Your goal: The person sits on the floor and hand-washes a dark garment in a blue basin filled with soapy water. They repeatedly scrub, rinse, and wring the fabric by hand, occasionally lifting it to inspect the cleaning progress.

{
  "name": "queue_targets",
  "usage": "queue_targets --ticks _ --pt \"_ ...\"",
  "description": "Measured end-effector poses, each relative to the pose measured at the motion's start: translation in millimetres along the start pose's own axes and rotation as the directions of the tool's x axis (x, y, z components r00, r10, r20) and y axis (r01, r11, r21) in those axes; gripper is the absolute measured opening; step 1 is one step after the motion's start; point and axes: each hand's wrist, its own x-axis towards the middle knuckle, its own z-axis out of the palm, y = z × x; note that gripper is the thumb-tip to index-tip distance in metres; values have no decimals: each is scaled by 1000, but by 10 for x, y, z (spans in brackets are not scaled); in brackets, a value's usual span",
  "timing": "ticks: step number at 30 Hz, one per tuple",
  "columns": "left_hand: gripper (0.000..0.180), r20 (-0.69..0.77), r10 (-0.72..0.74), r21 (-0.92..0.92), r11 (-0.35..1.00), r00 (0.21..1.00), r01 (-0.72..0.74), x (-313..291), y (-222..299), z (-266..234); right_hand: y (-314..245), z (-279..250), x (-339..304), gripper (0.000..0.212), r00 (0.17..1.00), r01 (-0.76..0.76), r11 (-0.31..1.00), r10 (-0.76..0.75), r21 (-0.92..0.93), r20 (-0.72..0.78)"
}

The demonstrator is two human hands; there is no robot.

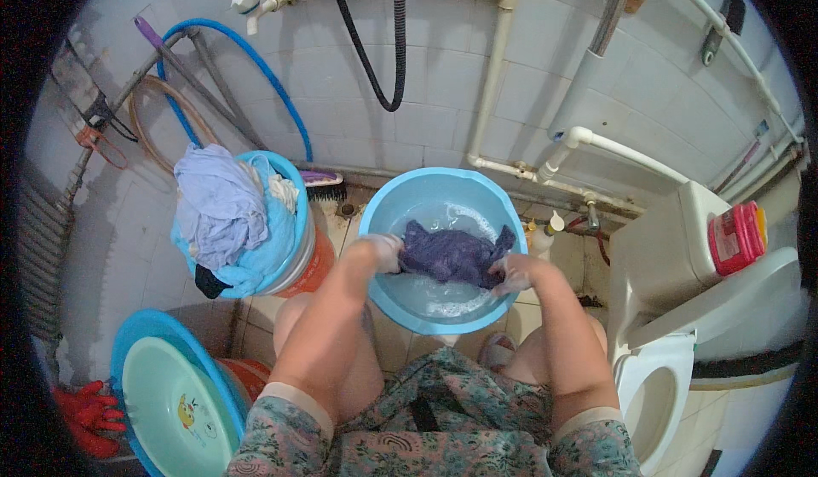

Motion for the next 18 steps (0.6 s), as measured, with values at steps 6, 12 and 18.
queue_targets --ticks 6,12,18 --pt "57 -106 -171 -82 983 980 162 348 429 263 -114 385 674 77 918 -293 945 321 146 -235" --pt "73 -47 -290 47 955 956 292 650 370 671 -542 506 843 84 863 -466 885 457 12 -217" --pt "79 312 -288 125 957 905 261 736 352 806 -247 1148 1520 59 941 -339 891 316 -303 -122"
